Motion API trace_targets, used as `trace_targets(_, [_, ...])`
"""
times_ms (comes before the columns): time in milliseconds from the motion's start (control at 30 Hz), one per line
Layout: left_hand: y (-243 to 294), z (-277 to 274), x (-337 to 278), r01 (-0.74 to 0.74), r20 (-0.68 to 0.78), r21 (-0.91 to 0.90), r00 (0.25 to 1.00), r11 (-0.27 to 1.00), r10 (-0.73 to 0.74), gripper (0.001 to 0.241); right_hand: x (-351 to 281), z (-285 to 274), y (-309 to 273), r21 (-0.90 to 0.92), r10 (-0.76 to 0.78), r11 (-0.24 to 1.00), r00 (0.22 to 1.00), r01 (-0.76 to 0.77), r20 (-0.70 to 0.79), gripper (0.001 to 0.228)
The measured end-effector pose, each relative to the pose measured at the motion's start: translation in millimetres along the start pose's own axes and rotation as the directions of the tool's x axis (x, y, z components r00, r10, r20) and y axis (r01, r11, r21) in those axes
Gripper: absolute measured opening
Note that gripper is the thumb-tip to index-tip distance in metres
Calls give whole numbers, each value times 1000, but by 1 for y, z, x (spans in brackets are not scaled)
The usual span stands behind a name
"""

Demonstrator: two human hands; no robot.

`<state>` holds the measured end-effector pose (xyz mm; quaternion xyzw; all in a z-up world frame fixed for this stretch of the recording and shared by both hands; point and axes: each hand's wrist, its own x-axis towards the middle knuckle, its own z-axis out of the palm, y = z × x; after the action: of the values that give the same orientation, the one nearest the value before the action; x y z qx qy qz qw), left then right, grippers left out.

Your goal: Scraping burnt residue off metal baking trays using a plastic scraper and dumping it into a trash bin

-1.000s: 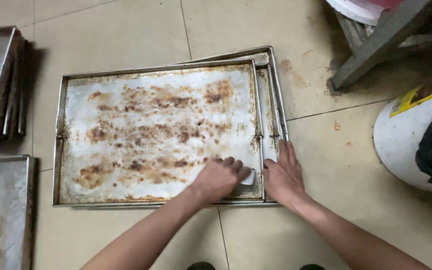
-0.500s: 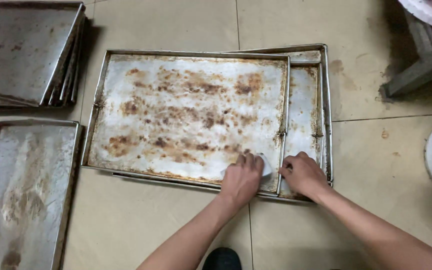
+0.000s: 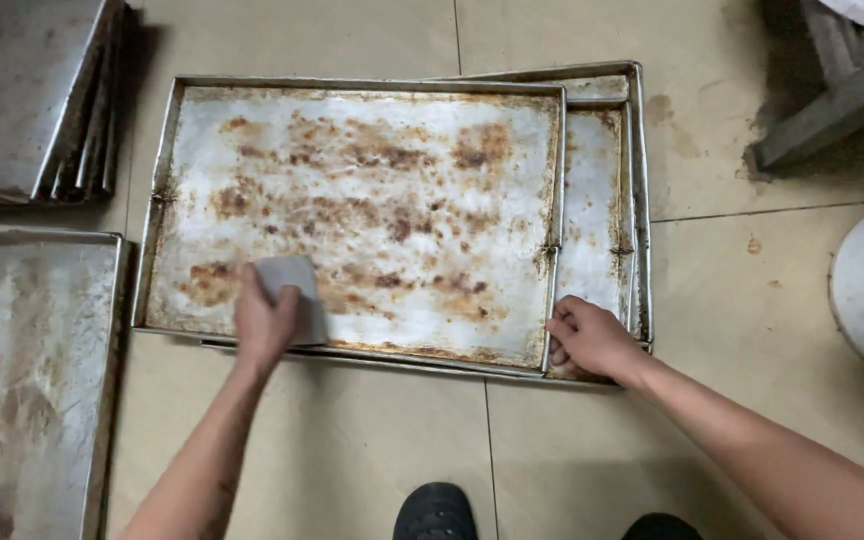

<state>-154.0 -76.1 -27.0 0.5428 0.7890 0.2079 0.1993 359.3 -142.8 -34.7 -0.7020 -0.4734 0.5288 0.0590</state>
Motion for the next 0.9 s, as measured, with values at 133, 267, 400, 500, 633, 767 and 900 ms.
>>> trace_targets(133, [110,63,-75,17,218,-50,976,999,-6,74,6,8,16,416,19,909,999,-28,26,28])
trace_targets(267, [199,96,-135,-34,323,-83,944,996,59,66,2,7,20,482,20,875,999,-40,46,27])
trace_targets(400, [238,129,-158,-62,440,-145,890,988,120,56,1,7,20,498,16,867,999,-30,31,24])
trace_targets(500, [254,147,-170,-68,467,-126,876,990,119,48,7,9,21,503,29,864,1000,-28,7,22])
trace_targets(633, [264,161,-170,-30,480,-158,871,987,103,46,16,12,24,439,44,898,999,-32,-18,17])
trace_targets(767, [256,158,-156,65,491,-297,866,953,94,50,4,0,13,506,47,862,999,-33,-15,18])
trace_targets(900, [266,132,-156,205,505,-521,857,828,105,45,-7,-18,10,557,-13,830,1000,-2,22,21])
